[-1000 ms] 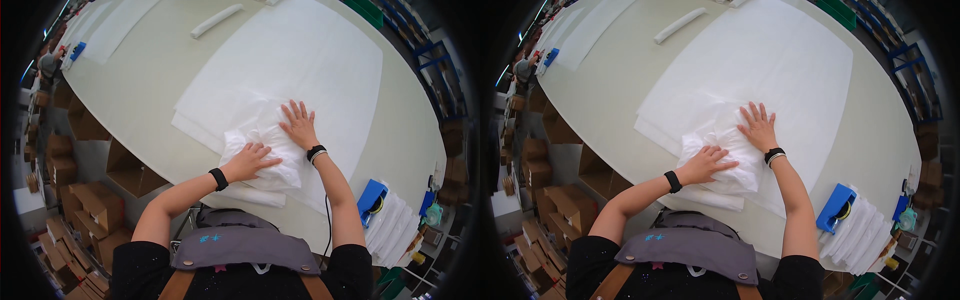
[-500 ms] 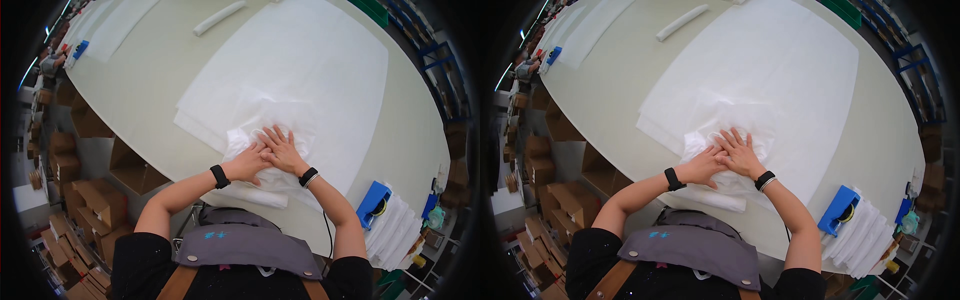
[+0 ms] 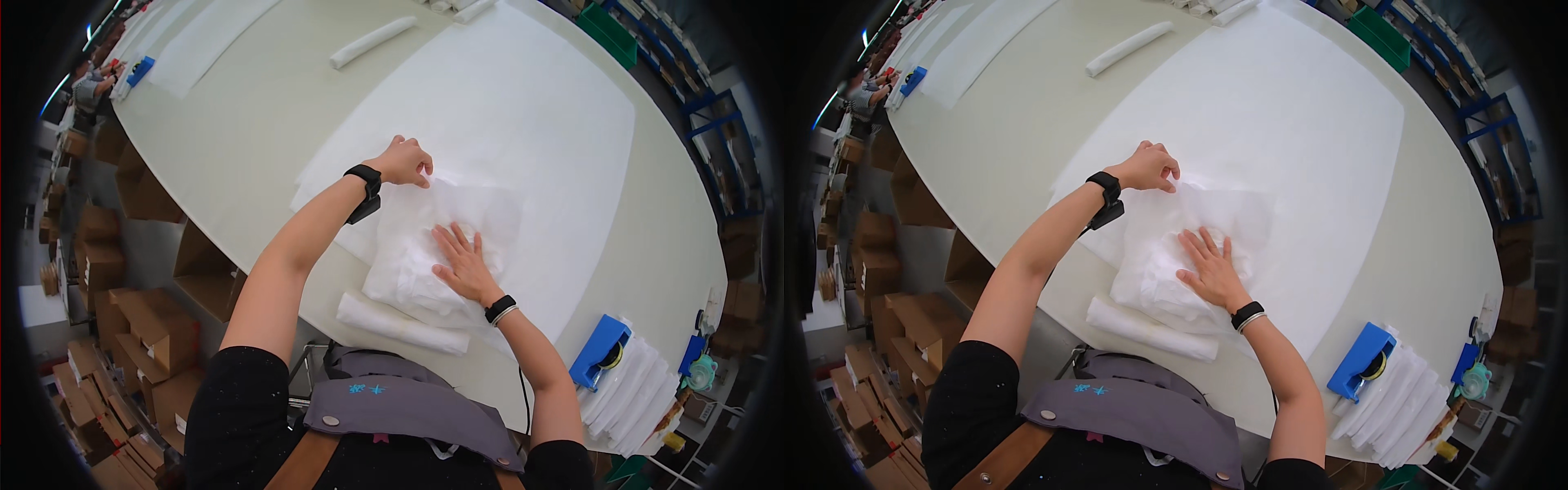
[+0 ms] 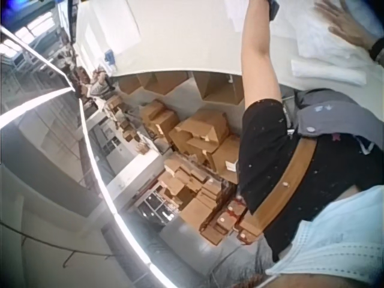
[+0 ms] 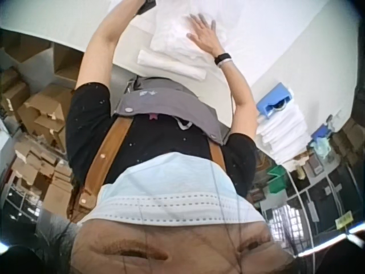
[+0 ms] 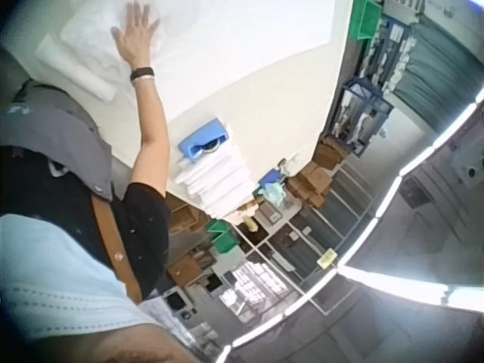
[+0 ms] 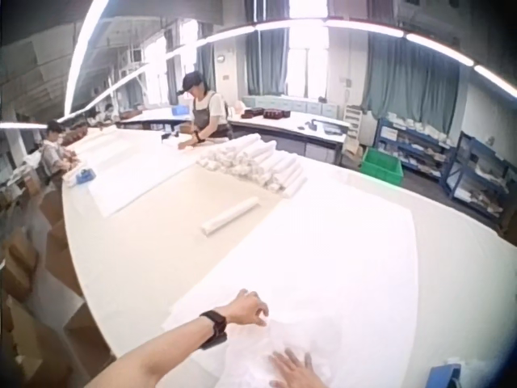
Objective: The person repeatedly rolls white fabric or paper sheets into tight cylindrical bundles on a long table. They smooth the material, roll it tightly, and place the finished rolls into a cardboard box. The process is repeated multiple times with new sheets.
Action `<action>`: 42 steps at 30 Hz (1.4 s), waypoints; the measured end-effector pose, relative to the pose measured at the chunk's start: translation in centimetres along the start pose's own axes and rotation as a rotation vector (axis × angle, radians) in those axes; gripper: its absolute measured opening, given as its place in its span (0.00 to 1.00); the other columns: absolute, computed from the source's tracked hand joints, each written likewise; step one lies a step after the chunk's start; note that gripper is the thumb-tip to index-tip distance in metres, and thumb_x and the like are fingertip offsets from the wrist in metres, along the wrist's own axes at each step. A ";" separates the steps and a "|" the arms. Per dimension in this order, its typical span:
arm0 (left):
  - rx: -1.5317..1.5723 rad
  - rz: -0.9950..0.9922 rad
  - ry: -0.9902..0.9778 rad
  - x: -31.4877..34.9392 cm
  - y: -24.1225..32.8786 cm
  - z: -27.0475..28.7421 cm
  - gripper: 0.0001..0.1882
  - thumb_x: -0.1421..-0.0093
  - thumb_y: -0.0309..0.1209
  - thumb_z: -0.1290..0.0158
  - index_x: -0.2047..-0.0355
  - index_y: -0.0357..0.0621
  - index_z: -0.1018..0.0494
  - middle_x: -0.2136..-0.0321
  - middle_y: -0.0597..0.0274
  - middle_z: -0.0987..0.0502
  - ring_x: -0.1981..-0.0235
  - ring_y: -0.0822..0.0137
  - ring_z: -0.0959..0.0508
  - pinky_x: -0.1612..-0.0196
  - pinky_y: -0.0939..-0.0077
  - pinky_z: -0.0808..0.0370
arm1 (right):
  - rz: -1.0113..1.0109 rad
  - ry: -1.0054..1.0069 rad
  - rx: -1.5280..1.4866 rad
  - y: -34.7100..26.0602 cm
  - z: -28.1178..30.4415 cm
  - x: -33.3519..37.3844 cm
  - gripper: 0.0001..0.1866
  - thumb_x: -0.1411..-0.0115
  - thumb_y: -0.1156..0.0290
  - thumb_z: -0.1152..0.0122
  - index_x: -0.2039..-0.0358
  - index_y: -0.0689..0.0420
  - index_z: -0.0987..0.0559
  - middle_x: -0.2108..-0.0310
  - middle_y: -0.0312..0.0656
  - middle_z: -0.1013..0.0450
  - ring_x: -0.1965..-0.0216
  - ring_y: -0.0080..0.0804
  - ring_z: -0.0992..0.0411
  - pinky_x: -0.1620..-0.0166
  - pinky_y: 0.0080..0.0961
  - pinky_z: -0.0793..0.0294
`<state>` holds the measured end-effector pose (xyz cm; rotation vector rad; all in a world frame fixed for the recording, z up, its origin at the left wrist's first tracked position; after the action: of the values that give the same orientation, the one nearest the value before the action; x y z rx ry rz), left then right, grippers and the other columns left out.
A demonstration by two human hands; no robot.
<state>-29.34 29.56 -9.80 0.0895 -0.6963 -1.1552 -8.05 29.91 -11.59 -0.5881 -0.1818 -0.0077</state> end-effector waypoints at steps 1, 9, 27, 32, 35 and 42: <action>0.036 -0.010 0.092 -0.1 -0.1 0.6 0.22 0.44 0.38 0.37 0.48 0.53 0.22 0.55 0.65 0.20 0.41 0.59 0.32 0.36 0.58 0.44 | -0.006 0.018 -0.026 0.2 0.3 0.1 0.39 0.32 0.38 0.58 0.28 0.47 0.43 0.26 0.39 0.49 0.24 0.45 0.60 0.29 0.64 0.70; 0.140 -0.004 0.229 -0.7 -4.6 -0.2 0.15 0.41 0.41 0.39 0.55 0.55 0.18 0.55 0.59 0.19 0.47 0.59 0.26 0.41 0.62 0.34 | 0.003 0.007 -0.008 -0.2 -0.1 -0.2 0.39 0.32 0.41 0.56 0.28 0.49 0.44 0.26 0.38 0.49 0.24 0.43 0.59 0.29 0.63 0.70; 0.047 0.111 0.059 0.0 -6.4 -0.6 0.14 0.51 0.34 0.37 0.62 0.48 0.21 0.62 0.63 0.20 0.52 0.60 0.27 0.43 0.63 0.41 | -0.035 0.075 0.054 0.5 -0.2 0.0 0.38 0.32 0.40 0.56 0.28 0.46 0.41 0.25 0.41 0.54 0.24 0.46 0.65 0.28 0.58 0.69; 0.059 -0.027 0.135 -1.2 -2.3 0.3 0.21 0.50 0.38 0.39 0.54 0.51 0.22 0.57 0.63 0.21 0.46 0.61 0.30 0.42 0.63 0.42 | -0.059 0.046 0.054 0.4 -0.3 0.0 0.37 0.32 0.40 0.54 0.29 0.45 0.40 0.25 0.41 0.54 0.24 0.47 0.65 0.28 0.58 0.69; 0.217 -0.118 0.066 -3.8 6.0 0.2 0.31 0.44 0.52 0.42 0.46 0.46 0.25 0.52 0.54 0.21 0.47 0.53 0.24 0.44 0.60 0.30 | -0.070 0.064 0.055 0.9 -0.1 0.2 0.37 0.32 0.40 0.55 0.29 0.46 0.40 0.25 0.41 0.54 0.24 0.48 0.65 0.28 0.60 0.68; 0.605 -0.148 0.131 -11.8 13.7 -3.1 0.25 0.46 0.43 0.33 0.53 0.42 0.24 0.60 0.55 0.21 0.57 0.57 0.21 0.55 0.62 0.24 | -0.015 0.100 0.081 0.3 0.0 -0.2 0.36 0.31 0.41 0.56 0.31 0.50 0.39 0.29 0.47 0.46 0.27 0.51 0.56 0.29 0.63 0.65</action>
<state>-19.21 44.66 -12.04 0.7304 -0.9138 -1.0343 -8.18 30.15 -11.76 -0.5039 -0.0889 -0.0445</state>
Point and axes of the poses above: each hand's wrist, its own x-axis away from the middle knuckle, its own z-axis out of the back of the hand, y = z × x, the point moved 10 cm from there along -x, towards the middle knuckle
